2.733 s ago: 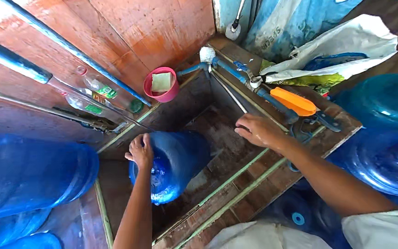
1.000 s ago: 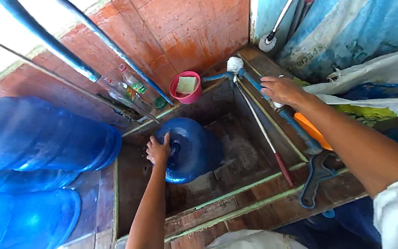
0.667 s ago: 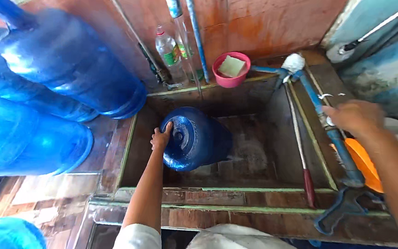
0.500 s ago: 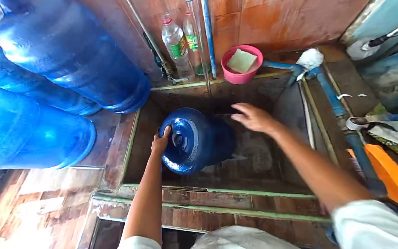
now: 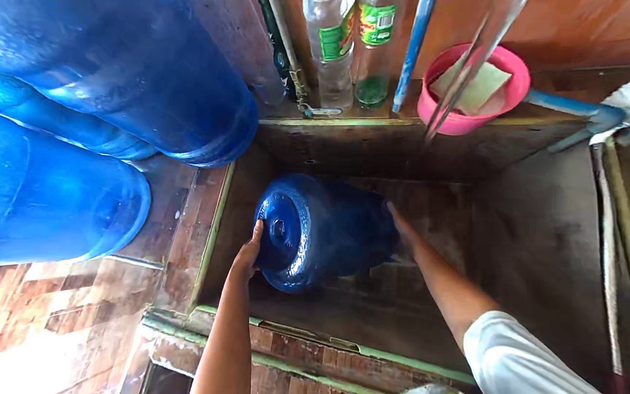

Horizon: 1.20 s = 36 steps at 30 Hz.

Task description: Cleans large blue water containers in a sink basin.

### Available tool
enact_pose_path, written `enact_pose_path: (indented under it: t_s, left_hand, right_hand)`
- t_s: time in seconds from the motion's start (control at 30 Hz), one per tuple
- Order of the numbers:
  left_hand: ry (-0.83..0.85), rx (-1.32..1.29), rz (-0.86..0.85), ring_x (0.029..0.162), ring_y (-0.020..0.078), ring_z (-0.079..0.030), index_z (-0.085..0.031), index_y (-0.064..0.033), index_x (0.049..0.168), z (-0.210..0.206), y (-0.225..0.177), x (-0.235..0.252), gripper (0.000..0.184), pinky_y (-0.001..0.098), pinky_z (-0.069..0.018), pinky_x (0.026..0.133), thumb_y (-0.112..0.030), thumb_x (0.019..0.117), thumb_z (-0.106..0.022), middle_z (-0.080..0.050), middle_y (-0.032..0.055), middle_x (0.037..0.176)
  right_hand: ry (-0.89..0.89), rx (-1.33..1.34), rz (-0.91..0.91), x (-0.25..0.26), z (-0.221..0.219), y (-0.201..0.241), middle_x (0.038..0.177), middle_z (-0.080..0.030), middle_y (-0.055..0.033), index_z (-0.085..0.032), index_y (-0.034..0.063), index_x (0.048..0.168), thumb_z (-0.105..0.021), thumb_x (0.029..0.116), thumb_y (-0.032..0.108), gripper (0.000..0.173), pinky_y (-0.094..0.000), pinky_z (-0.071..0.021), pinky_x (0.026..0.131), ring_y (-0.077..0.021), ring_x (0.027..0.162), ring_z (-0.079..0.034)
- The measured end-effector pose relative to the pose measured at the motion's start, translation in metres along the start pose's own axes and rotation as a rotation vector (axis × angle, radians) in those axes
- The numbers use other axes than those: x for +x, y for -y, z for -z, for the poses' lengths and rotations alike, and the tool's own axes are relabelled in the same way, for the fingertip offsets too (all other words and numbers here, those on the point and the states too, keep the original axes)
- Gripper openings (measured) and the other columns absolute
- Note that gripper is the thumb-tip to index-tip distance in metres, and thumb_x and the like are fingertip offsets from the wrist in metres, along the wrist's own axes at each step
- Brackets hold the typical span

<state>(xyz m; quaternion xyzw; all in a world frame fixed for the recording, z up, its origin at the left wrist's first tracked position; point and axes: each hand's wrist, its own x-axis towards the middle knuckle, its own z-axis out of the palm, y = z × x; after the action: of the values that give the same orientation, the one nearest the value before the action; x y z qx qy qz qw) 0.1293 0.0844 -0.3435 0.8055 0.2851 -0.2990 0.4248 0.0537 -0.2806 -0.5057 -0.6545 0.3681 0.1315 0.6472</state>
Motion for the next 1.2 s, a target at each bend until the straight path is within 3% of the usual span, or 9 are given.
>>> enact_pose_path:
  t_s: [0.23,0.4,0.5,0.6,0.73,0.9,1.0,1.1,1.2]
  left_hand:
    - [0.132,-0.105,-0.349,0.111,0.0215,-0.065,-0.036,-0.0067,0.154,0.03,-0.014,-0.034,0.056,0.0416,-0.0557,0.094,-0.04,0.1089,-0.044,-0.063,0.0164,0.129]
    - [0.074,-0.067,-0.712,0.082,0.0042,-0.066,-0.06,-0.0115,0.121,0.107,-0.091,-0.142,0.033,0.0249,-0.0575,0.074,-0.035,0.1049,-0.044,-0.069,-0.0036,0.093]
    - [0.143,-0.141,-0.824,0.084,0.0028,-0.068,-0.066,-0.0171,0.121,0.185,-0.126,-0.218,0.032,0.0215,-0.0585,0.074,-0.039,0.1071,-0.048,-0.072,-0.0054,0.098]
    - [0.12,-0.075,-0.955,0.094,-0.0006,-0.068,-0.065,-0.0247,0.123,0.214,-0.137,-0.279,0.032,0.0207,-0.059,0.08,-0.047,0.1027,-0.053,-0.071,-0.0104,0.106]
    - [-0.029,-0.023,-1.066,0.073,-0.0068,-0.064,-0.062,-0.0225,0.103,0.143,-0.124,-0.365,0.025,0.0114,-0.0543,0.064,-0.033,0.1083,-0.04,-0.067,-0.0151,0.083]
    - [-0.124,-0.078,-0.987,0.064,-0.01,-0.059,-0.055,-0.0229,0.097,0.116,-0.124,-0.414,0.023,0.0077,-0.0497,0.055,-0.029,0.1097,-0.036,-0.061,-0.015,0.074]
    - [0.469,0.081,-1.02,0.102,-0.0005,-0.067,-0.059,-0.0262,0.132,0.197,-0.15,-0.36,0.035,0.0224,-0.0585,0.085,-0.043,0.1097,-0.038,-0.07,-0.0096,0.114]
    - [0.022,0.19,-0.898,0.081,0.0002,-0.068,-0.062,-0.0294,0.11,0.154,-0.139,-0.366,0.041,0.0222,-0.0594,0.069,-0.053,0.1078,-0.03,-0.071,-0.0117,0.092]
    - [-0.042,0.256,-0.929,0.093,0.004,-0.068,-0.06,-0.0269,0.125,0.142,-0.126,-0.376,0.049,0.0279,-0.0589,0.08,-0.058,0.1074,-0.028,-0.07,-0.0093,0.105]
  right_hand:
    - [-0.025,0.393,-0.07,-0.054,-0.011,-0.01,0.157,-0.045,-0.0151,-0.036,0.012,0.158,-0.025,0.1095,0.056,0.067,-0.0514,-0.0414,0.115,-0.0256,0.142,-0.046]
    - [0.06,0.546,0.02,-0.136,-0.015,0.041,0.146,-0.054,-0.0193,-0.039,0.0125,0.155,-0.027,0.1087,0.058,0.066,-0.0518,-0.0512,0.101,-0.0307,0.127,-0.058]
    - [0.129,0.65,0.252,-0.192,-0.008,0.068,0.149,-0.051,-0.0177,-0.034,0.0035,0.156,-0.016,0.112,0.046,0.064,-0.0387,-0.05,0.104,-0.0224,0.129,-0.057]
    - [0.072,0.613,0.484,-0.198,-0.037,0.042,0.132,-0.058,-0.0202,-0.044,-0.0067,0.144,-0.034,0.1124,0.017,0.041,-0.0313,-0.0522,0.097,-0.0169,0.117,-0.059]
    - [0.08,0.379,0.545,-0.201,-0.084,0.009,0.118,-0.065,-0.0166,-0.056,-0.0097,0.13,-0.059,0.0982,0.0,0.033,-0.0229,-0.0505,0.094,-0.0085,0.107,-0.061]
    - [0.182,0.761,0.384,-0.243,-0.081,0.017,0.116,-0.062,-0.0147,-0.051,-0.0073,0.133,-0.04,0.1065,-0.002,0.029,-0.0268,-0.0519,0.092,-0.0111,0.103,-0.06]
    - [0.143,0.931,0.401,-0.253,-0.073,0.03,0.111,-0.061,-0.0107,-0.051,-0.0025,0.132,-0.034,0.1099,0.005,0.029,-0.0263,-0.0529,0.086,-0.0096,0.098,-0.06]
    - [0.092,0.696,0.486,-0.26,-0.065,0.013,0.114,-0.061,-0.0145,-0.052,-0.0092,0.131,-0.044,0.1052,-0.002,0.028,-0.0215,-0.0493,0.09,-0.0072,0.102,-0.058]
    - [0.1,0.665,0.518,-0.267,-0.059,0.014,0.108,-0.061,-0.0118,-0.054,-0.0085,0.127,-0.046,0.1036,-0.003,0.025,-0.0183,-0.0477,0.087,-0.0039,0.098,-0.057]
